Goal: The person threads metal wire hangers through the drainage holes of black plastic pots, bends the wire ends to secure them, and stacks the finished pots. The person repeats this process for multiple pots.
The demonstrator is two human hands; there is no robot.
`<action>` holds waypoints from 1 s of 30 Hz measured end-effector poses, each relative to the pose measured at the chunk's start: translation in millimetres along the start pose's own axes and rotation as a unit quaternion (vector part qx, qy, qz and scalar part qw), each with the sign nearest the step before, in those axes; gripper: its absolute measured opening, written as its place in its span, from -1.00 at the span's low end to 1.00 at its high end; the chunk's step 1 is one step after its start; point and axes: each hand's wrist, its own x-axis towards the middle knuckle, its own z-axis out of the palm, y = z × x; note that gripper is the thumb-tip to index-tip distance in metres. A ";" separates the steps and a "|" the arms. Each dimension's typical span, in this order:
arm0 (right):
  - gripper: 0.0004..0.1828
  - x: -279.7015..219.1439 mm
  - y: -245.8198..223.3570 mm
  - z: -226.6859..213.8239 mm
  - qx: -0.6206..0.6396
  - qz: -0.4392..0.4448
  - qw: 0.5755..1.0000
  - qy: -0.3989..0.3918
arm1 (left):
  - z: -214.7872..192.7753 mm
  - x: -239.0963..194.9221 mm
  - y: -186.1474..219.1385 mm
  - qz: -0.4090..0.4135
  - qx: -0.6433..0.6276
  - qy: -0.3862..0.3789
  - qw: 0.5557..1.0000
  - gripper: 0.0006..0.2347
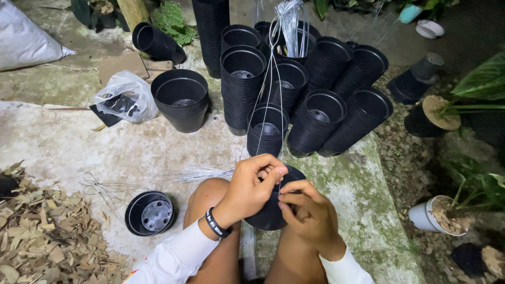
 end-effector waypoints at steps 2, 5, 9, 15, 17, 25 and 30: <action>-0.77 -4.4 5.7 0.1 0.001 -0.003 1.000 0.001 | -0.6 -0.9 -0.2 -0.001 -0.009 -0.012 1.000 -0.89; -0.77 0.1 14.6 -10.7 0.110 0.057 0.989 -0.077 | -4.0 -1.1 2.0 -0.006 -0.022 -0.044 0.999 -0.89; -0.79 24.7 21.8 -34.5 0.164 0.022 0.974 -0.155 | -6.4 -0.1 4.7 0.025 0.012 -0.055 0.998 -0.89; -0.74 70.3 30.7 -38.1 0.231 0.100 0.902 -0.350 | -11.9 1.1 7.5 0.080 0.045 -0.058 0.994 -0.82; -0.78 78.4 35.0 -36.4 0.227 0.109 0.882 -0.398 | -13.2 0.6 7.3 0.075 0.051 -0.058 0.994 -0.82; -0.84 83.1 42.2 -31.5 0.237 0.105 0.869 -0.421 | -18.7 -8.9 13.0 0.113 0.121 -0.056 0.985 -0.84; -0.89 79.5 31.3 -34.4 0.237 0.048 0.893 -0.380 | -41.7 -27.1 19.5 0.225 0.242 -0.117 0.936 -0.75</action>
